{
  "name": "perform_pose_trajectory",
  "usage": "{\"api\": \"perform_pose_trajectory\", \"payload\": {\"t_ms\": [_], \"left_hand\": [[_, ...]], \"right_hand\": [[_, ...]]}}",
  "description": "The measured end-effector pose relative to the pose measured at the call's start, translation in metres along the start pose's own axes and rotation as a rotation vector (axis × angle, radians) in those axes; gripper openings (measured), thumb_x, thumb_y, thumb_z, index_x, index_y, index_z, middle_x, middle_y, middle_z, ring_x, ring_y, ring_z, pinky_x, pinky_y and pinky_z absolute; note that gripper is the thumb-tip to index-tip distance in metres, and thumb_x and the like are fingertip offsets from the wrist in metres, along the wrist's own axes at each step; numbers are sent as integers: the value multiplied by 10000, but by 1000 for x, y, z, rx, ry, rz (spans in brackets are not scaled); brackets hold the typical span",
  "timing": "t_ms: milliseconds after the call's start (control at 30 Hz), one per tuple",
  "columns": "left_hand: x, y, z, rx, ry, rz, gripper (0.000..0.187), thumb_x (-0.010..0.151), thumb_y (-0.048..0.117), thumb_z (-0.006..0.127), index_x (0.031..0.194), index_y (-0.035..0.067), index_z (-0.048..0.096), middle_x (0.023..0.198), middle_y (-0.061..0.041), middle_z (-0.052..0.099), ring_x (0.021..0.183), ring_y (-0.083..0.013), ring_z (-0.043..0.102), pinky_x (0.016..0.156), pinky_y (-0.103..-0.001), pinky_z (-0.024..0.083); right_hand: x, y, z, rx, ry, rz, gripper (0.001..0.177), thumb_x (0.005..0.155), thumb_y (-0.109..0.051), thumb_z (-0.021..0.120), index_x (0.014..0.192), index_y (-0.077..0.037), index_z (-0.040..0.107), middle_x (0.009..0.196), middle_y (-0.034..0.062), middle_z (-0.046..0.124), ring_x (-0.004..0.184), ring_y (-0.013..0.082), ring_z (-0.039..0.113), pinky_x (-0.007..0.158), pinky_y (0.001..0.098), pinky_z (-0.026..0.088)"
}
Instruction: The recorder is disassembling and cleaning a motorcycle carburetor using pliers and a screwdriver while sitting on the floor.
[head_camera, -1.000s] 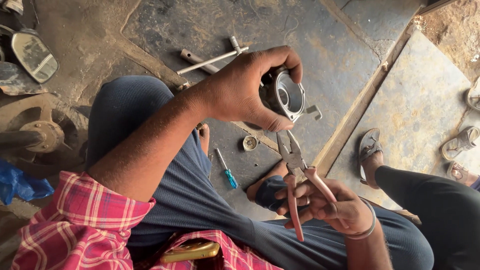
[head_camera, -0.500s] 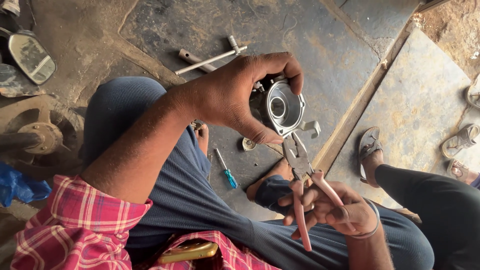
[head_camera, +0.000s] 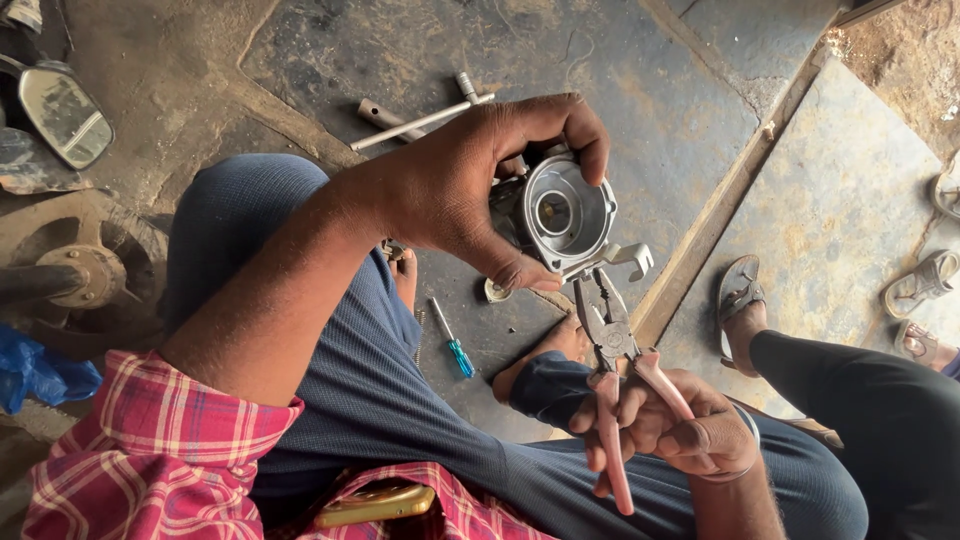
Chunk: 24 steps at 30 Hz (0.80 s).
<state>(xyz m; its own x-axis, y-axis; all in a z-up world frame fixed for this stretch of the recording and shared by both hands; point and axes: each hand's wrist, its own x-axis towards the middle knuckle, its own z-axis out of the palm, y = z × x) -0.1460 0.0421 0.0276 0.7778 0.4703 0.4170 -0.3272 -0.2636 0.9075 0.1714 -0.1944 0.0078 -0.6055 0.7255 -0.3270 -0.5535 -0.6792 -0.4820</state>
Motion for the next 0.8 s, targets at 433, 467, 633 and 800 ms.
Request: {"api": "perform_pose_trajectory", "payload": {"t_ms": [433,467,633,800], "left_hand": [[5,-4,6,235,63,-69,667,741,395,987,1170,96,572,1033,25,672,963,-89,697,863,-268,597],[5,-12,10,232,58,-69,667,741,395,987,1170,96,572,1033,25,672,963,-89,697,863,-268,597],[3,-47,18,274,296,-228,645,743,430,976,1125,100,573,930,6,657,861,-82,671,774,-277,603],[5,-45,15,350,331,-211,653,772,451,963,1151,105,559,934,-12,649,851,-85,703,741,-278,615]], "right_hand": [[37,11,42,-1513,608,-144,393,789,-15,574,1170,-22,669,1082,116,729,983,234,704,842,369,597],[45,10,47,-1510,614,-144,393,789,-15,574,1170,-22,669,1082,116,729,983,234,704,842,369,597],[67,-1,63,-2509,810,-433,420,741,-15,686,1147,-118,723,1256,116,664,1171,360,572,895,528,446],[73,34,-26,-1605,804,117,406,819,-21,635,1217,-82,678,1141,186,697,1006,312,687,868,413,540]]}}
